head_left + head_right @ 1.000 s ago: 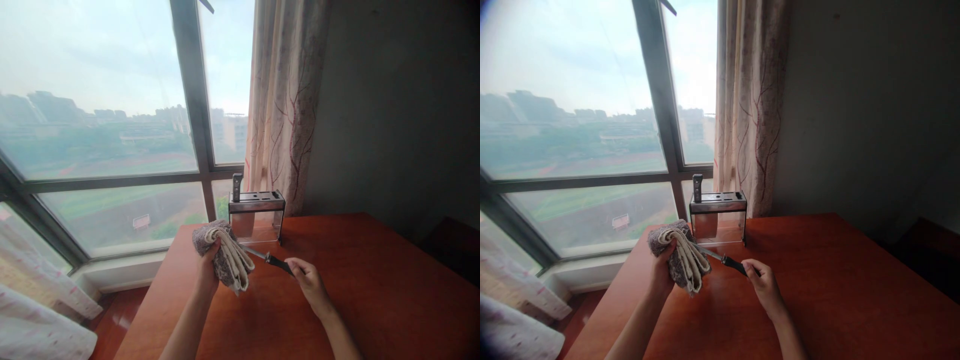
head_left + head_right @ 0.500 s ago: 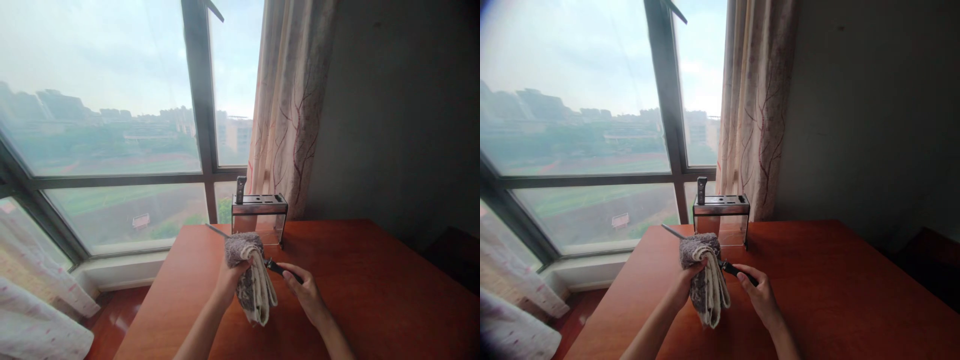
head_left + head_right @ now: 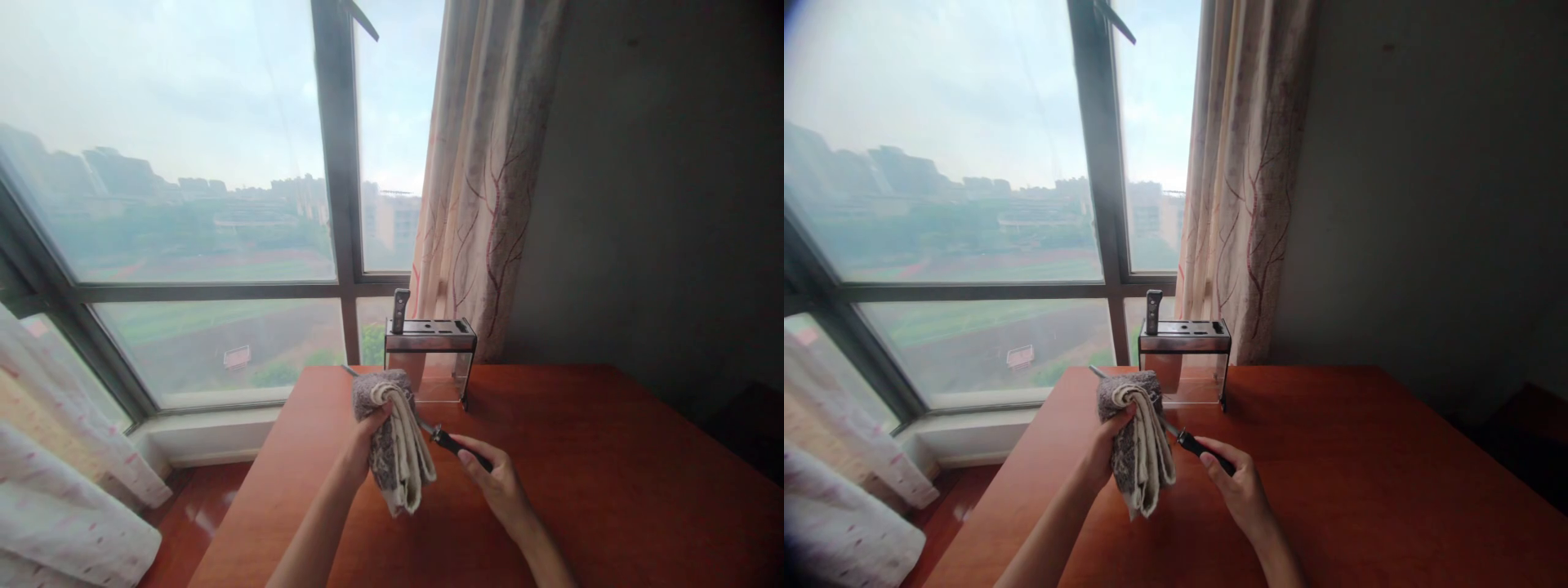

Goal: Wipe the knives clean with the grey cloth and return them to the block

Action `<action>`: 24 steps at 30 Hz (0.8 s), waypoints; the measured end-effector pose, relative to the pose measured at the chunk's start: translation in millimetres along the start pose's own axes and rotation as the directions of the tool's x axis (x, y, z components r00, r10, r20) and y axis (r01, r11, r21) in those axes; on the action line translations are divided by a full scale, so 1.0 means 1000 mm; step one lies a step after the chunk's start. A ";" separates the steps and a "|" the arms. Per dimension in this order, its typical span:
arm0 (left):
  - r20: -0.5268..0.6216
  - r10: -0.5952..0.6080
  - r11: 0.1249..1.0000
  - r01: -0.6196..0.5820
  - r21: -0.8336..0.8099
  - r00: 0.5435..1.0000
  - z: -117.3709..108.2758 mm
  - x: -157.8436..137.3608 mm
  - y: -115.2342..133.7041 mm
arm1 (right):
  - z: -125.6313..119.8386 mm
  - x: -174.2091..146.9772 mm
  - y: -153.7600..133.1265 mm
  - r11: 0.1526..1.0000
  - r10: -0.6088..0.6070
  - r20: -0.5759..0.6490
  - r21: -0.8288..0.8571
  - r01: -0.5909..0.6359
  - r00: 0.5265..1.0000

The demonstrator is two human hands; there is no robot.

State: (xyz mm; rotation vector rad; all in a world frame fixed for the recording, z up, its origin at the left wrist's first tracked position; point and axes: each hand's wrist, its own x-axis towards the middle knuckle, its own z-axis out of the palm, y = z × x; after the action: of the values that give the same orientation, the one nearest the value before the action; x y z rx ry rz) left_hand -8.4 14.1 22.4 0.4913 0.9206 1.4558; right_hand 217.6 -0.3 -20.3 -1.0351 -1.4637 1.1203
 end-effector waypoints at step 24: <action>-0.032 0.143 0.989 -0.141 0.046 0.989 0.012 0.003 -0.039 | 0.015 0.000 0.005 0.983 -0.142 -0.037 -0.119 0.136 0.989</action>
State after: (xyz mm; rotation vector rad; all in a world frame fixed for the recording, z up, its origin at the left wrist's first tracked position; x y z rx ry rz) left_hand 24.5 15.6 -1.6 0.5751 0.9633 1.5801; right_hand 202.8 -1.3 -26.5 -1.0148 -1.5549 0.9158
